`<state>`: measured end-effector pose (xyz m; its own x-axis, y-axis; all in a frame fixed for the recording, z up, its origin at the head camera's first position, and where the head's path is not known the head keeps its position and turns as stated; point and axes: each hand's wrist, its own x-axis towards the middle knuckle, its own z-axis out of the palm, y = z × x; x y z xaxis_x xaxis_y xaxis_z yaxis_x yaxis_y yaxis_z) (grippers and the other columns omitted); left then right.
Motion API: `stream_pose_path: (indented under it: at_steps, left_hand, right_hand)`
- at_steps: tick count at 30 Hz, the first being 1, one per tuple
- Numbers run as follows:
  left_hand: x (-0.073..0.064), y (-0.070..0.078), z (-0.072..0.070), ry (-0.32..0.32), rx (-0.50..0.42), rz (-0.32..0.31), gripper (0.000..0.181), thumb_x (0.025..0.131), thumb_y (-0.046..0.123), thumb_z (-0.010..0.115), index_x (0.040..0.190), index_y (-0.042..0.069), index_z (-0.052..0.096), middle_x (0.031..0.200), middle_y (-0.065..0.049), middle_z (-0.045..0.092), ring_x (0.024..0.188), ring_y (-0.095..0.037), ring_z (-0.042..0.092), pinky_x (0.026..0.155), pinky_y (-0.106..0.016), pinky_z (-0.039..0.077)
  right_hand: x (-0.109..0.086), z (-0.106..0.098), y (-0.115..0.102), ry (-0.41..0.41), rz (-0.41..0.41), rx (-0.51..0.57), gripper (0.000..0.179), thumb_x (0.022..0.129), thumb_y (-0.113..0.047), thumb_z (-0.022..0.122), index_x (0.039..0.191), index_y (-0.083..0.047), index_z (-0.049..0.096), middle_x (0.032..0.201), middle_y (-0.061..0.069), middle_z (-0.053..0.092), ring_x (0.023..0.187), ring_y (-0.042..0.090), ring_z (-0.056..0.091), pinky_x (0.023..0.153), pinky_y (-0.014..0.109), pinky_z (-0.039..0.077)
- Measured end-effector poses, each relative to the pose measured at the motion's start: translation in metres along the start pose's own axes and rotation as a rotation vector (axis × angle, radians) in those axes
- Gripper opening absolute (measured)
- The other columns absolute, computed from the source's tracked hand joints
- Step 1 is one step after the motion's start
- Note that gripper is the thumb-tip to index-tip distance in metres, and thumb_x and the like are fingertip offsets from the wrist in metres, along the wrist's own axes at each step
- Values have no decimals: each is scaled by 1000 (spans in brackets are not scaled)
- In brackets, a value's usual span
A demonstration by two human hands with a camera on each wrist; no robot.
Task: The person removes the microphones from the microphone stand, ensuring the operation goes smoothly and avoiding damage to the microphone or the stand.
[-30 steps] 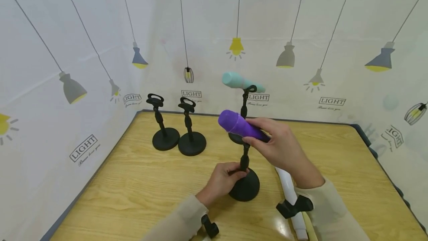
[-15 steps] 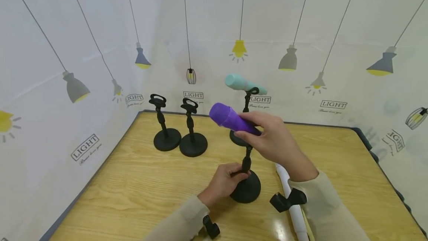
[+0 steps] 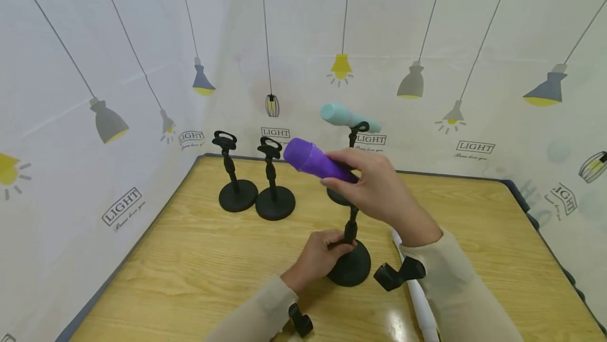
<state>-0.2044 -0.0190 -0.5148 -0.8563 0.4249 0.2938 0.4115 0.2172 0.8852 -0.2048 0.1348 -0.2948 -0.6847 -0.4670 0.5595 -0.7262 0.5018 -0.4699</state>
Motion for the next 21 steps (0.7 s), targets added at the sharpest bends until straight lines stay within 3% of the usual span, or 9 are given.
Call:
stream_pose_path:
  at_steps: [8,14,21]
  left_hand:
    - [-1,3,-1,-5,1,38,15,101,9,75,111,3,83,112,-8,83,109,-24,79,96,-22,61]
    - [-1,1,-2,5,3,91,14,99,8,76,109,0,82,110,-11,83,107,-27,80,94,-23,62]
    - [0,-1,-1,-3,19,70,14,100,8,76,111,6,83,112,-9,83,109,-23,79,96,-24,62]
  right_hand:
    - [14,2,-6,-69,-5,-4,39,98,-15,83,132,0,73,124,16,79,103,27,77,83,43,66]
    - [23,1,-11,-75,4,26,41,97,-15,84,133,0,74,125,15,79,106,27,78,88,42,67]
    - [34,3,-20,-139,-39,0,42,98,-17,82,135,1,72,127,15,78,108,27,76,92,44,65]
